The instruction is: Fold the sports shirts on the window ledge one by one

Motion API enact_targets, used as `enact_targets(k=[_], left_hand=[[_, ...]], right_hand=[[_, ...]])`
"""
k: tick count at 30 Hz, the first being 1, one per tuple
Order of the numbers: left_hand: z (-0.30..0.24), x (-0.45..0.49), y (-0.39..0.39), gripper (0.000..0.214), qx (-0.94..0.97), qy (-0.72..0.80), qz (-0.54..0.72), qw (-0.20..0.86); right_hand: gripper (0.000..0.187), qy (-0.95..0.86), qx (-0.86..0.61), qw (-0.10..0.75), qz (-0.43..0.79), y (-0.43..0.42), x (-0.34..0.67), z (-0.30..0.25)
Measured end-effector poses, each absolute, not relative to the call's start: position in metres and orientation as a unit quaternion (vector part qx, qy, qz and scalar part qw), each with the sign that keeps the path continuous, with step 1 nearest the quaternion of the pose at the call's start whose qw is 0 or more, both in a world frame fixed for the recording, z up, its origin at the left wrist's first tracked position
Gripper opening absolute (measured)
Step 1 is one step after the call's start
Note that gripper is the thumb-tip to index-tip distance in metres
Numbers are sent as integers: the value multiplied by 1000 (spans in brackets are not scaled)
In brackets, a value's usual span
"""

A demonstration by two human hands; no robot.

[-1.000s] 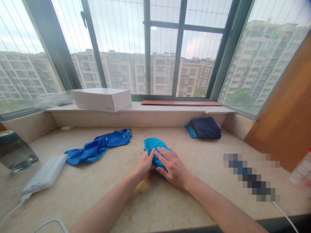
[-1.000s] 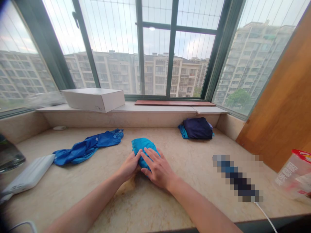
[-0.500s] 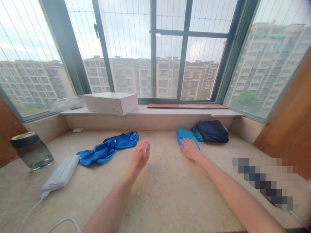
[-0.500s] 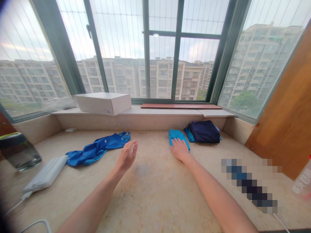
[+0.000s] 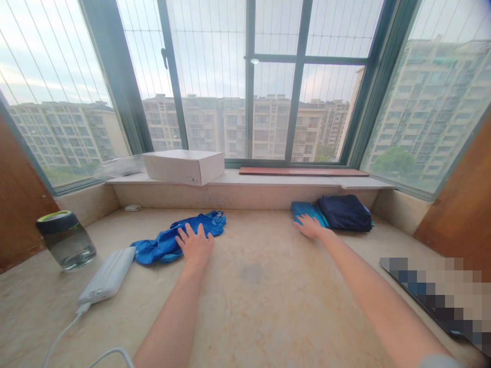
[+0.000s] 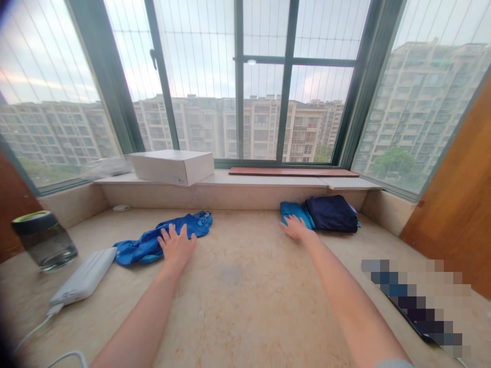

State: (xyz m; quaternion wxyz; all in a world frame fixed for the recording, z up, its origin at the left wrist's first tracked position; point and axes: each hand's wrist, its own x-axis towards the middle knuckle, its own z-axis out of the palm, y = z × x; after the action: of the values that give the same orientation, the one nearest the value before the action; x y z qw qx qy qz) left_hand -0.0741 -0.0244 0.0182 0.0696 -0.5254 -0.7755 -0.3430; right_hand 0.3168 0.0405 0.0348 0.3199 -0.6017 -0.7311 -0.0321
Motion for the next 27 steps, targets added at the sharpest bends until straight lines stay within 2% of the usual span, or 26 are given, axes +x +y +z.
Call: enact_targets(k=[3,7,15,18,20,23,24,25,27], left_hand=[[28,-77,-34,33,-546,-755,-362,16],[42,-71,-49,37,-579,-727,-369,1],[44,-44,-45,35,-658,-661,-358,-30],[34,-23,-40,19,-714,-612,-336,-53],[28,-5,-40,21,-782,-532,-315,-74],[22,19,-47,30,-862,-413,-282,-84],[20,24,-50,33,-871,-399,-276,-79],[19,28,-52,36,-874,-397,-273,-71],[16,30,-54,46,-867,-414,-269,-58]], right_hand=[[35,-782,-566,260,5,31,318,33],[42,-856,-474,202,50,-3,316,22],[34,-845,-417,322,93,-49,303,2],[35,-832,-421,341,115,-43,307,-1],[42,-829,-431,336,119,-40,311,-4],[66,-834,-451,290,128,-37,316,-6],[68,-835,-457,274,137,-37,317,-6],[63,-836,-459,262,148,-37,317,-4],[42,-830,-459,266,174,-38,315,1]])
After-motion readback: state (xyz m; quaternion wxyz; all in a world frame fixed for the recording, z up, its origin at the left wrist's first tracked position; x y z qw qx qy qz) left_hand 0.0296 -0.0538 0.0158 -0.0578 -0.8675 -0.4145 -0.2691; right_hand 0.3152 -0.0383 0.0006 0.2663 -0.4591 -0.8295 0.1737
